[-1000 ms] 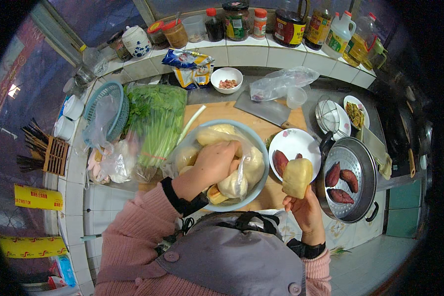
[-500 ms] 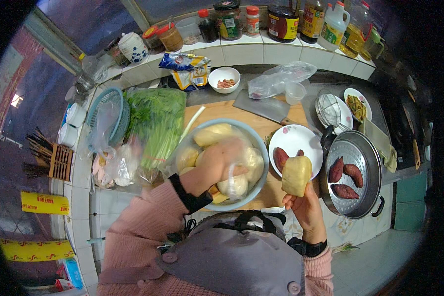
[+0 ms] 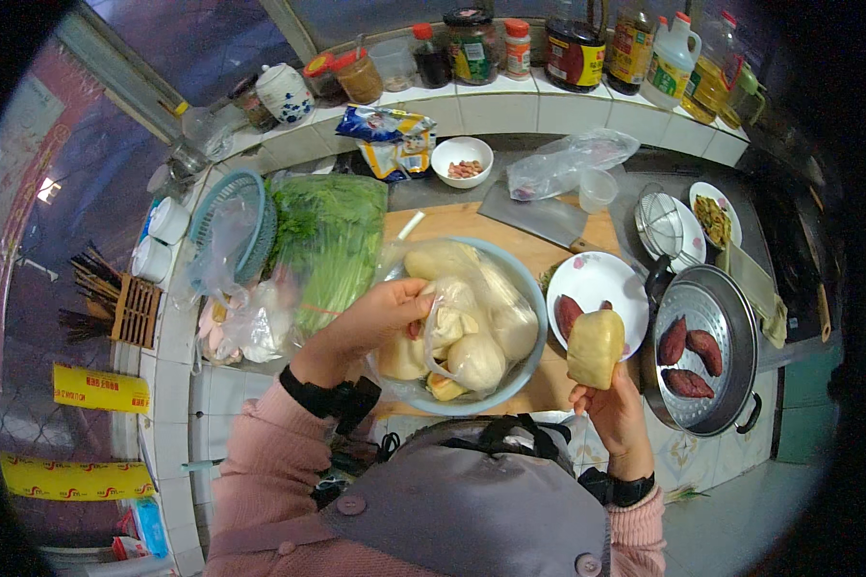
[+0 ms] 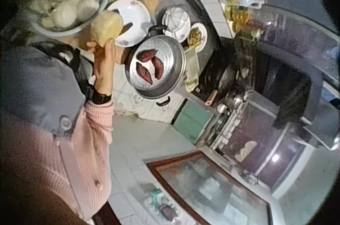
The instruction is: The person washes a white bowl and chopsticks at the sink, then returns to the stove to stir a pot of boiling liquid. They place sweet potatoes and peeled potatoes into a steamer basket and set it on the pot to steam.
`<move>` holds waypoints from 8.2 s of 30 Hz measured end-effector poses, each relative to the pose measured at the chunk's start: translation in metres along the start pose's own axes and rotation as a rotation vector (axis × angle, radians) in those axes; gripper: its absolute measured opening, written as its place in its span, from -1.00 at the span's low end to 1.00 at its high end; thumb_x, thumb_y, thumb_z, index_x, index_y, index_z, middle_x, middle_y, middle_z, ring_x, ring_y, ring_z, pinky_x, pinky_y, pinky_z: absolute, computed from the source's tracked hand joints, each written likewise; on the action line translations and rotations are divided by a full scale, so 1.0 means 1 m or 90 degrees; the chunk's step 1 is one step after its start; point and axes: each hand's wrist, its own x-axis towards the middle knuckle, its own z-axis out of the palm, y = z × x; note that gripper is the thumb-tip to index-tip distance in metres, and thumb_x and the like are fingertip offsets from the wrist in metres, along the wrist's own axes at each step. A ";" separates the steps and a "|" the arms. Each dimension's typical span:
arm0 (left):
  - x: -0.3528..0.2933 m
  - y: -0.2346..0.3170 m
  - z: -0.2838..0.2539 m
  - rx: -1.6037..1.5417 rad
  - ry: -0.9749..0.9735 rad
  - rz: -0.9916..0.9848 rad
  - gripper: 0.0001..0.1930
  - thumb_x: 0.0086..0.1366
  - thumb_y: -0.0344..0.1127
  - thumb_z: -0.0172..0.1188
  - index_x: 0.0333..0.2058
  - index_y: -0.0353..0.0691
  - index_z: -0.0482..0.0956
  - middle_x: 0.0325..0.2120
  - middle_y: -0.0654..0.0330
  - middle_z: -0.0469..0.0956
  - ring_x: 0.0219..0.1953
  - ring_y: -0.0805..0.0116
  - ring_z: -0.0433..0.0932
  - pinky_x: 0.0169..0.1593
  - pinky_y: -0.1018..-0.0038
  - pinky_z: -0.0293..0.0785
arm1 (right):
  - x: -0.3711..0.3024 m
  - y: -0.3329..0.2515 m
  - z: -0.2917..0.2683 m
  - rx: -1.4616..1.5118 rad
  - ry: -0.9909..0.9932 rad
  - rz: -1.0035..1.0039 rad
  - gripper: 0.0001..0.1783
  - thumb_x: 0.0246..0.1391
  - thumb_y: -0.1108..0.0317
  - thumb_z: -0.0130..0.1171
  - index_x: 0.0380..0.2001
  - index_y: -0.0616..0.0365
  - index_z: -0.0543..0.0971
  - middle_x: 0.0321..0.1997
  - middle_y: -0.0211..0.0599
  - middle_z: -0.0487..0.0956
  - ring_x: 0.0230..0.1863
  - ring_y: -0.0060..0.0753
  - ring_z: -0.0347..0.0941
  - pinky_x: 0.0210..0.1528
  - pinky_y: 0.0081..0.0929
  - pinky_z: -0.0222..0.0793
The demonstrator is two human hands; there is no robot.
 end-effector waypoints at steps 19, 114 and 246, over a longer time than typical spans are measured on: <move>0.004 0.020 0.034 0.837 0.243 0.416 -0.51 -0.03 -0.17 0.28 -0.10 -0.21 0.47 -0.16 0.00 0.41 -0.05 0.03 0.38 0.05 0.25 0.28 | -0.006 0.004 0.010 -0.012 0.010 -0.007 -0.44 0.24 -0.07 -0.19 0.12 0.10 0.24 -0.14 -0.13 0.50 -0.35 -0.38 0.51 -0.43 -0.55 0.40; 0.194 0.025 0.351 -0.008 -0.156 0.073 -0.47 0.17 -0.20 0.23 0.06 -0.34 0.34 -0.08 -0.02 0.43 -0.05 0.25 0.46 0.01 0.44 0.39 | -0.093 -0.134 -0.253 -0.330 0.371 0.166 -0.49 0.21 -0.05 -0.08 0.02 0.11 0.36 -0.38 -0.46 0.47 -0.56 -0.68 0.36 -0.55 -0.72 0.27; 0.425 0.241 0.987 0.108 -0.380 0.248 -0.27 0.23 -0.16 0.15 0.23 -0.45 0.06 -0.01 -0.02 0.40 -0.07 0.36 0.43 -0.07 0.53 0.37 | -0.521 -0.233 -0.573 0.425 0.859 -0.395 -0.89 0.05 0.36 0.12 -0.44 0.07 0.39 -0.47 -0.43 0.38 -0.37 -0.21 0.56 -0.33 -0.25 0.55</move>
